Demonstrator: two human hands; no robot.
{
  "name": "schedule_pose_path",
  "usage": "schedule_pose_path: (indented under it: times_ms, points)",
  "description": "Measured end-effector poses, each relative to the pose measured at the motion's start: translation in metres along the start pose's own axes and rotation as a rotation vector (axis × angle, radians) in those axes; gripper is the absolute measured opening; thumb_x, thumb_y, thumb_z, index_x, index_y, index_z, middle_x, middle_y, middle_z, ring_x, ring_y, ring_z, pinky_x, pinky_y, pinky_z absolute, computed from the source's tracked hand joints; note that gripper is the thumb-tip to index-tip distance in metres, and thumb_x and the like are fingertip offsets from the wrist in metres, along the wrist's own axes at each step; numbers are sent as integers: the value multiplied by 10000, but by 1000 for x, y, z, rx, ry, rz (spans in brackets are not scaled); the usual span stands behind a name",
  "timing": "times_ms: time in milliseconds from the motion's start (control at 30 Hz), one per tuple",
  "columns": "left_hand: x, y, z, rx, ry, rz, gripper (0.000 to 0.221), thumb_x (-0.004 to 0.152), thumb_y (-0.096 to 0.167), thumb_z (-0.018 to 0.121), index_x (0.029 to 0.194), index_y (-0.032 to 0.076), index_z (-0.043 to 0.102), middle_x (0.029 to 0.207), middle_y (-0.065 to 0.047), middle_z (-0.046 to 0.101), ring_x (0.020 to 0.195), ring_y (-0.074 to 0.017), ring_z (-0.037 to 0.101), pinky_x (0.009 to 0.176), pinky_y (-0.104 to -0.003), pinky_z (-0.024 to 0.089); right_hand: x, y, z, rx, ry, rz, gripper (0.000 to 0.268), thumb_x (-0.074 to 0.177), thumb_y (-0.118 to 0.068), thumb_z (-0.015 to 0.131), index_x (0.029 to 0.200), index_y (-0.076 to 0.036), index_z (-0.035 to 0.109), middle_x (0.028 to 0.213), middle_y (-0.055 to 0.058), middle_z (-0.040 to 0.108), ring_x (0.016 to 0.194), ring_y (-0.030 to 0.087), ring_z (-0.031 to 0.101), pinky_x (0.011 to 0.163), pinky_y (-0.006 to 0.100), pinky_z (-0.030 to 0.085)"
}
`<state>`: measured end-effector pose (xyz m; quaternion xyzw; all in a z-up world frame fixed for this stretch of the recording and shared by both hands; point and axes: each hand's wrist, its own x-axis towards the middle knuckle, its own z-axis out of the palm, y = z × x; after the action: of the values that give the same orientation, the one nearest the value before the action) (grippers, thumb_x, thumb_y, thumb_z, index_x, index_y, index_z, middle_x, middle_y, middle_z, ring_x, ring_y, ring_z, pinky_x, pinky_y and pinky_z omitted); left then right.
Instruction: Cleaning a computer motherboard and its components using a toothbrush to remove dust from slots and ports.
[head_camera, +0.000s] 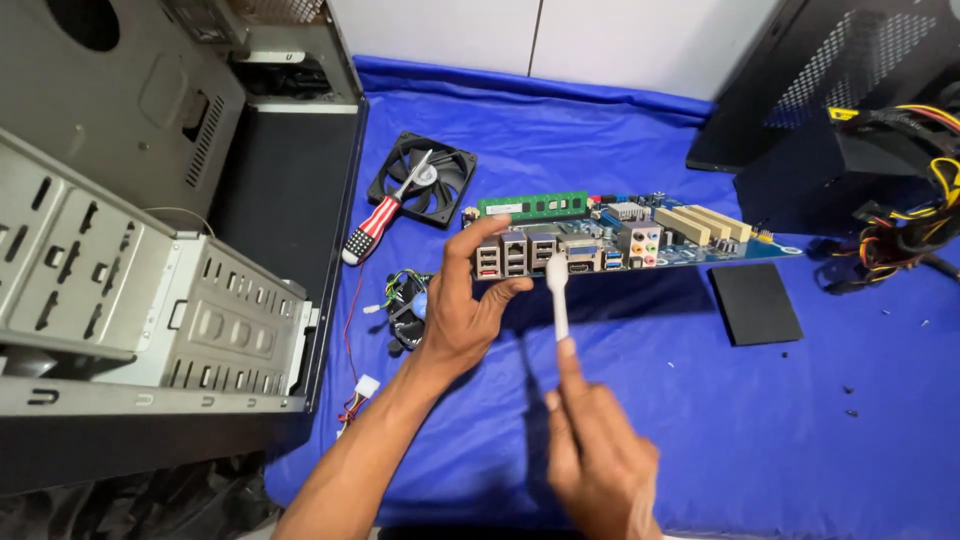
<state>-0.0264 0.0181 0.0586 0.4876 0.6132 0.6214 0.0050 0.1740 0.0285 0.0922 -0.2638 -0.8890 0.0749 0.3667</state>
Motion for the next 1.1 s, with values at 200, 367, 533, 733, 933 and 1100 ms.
schedule_pose_path:
  times_ms: [200, 367, 533, 733, 933, 1100]
  points:
    - [1, 0, -2, 95, -2, 94, 486, 1030, 360, 622, 1397, 57, 522, 1369, -100, 635, 1271, -292, 626, 1123, -381, 479, 15, 1, 12, 50, 38, -65, 391, 1051, -109, 589, 1427, -5, 589, 782, -15, 534, 568, 134, 443, 514, 283, 415]
    - [5, 1, -6, 87, -8, 132, 494, 1022, 405, 590, 1353, 42, 533, 1302, -119, 659, 1213, -300, 645, 1077, -383, 500, 0, -6, 16, 6, 1, -37, 416, 1026, -148, 580, 1429, -44, 585, 820, -58, 599, 563, 100, 503, 434, 277, 395]
    - [0, 2, -5, 92, -13, 90, 481, 1012, 390, 624, 1349, 58, 536, 1293, -101, 662, 1197, -299, 651, 1071, -383, 502, 10, 4, 21, 116, 36, -9, 430, 1056, -84, 574, 1483, -48, 540, 875, -4, 649, 663, 133, 573, 628, 273, 471]
    - [4, 2, -6, 90, -32, 89, 504, 1001, 419, 612, 1347, 60, 535, 1294, -92, 664, 1202, -296, 653, 1074, -385, 502, 2, 24, 9, -24, -25, -39, 438, 1025, -113, 612, 1461, -142, 590, 780, -57, 535, 585, 118, 482, 532, 286, 408]
    - [5, 3, -8, 36, -37, 87, 447, 1034, 370, 579, 1343, 50, 540, 1301, -121, 660, 1247, -309, 647, 1101, -393, 496, 14, 43, 4, 285, -134, 7, 518, 1008, 68, 496, 1476, -145, 566, 936, 16, 594, 739, 137, 583, 749, 233, 480]
    - [3, -2, -5, 66, -19, 121, 481, 994, 362, 661, 1340, 54, 535, 1287, -104, 664, 1221, -298, 659, 1099, -391, 496, 28, 64, -6, 149, -142, 8, 732, 815, 126, 470, 1441, -219, 630, 1078, 66, 638, 944, 234, 600, 894, 318, 441]
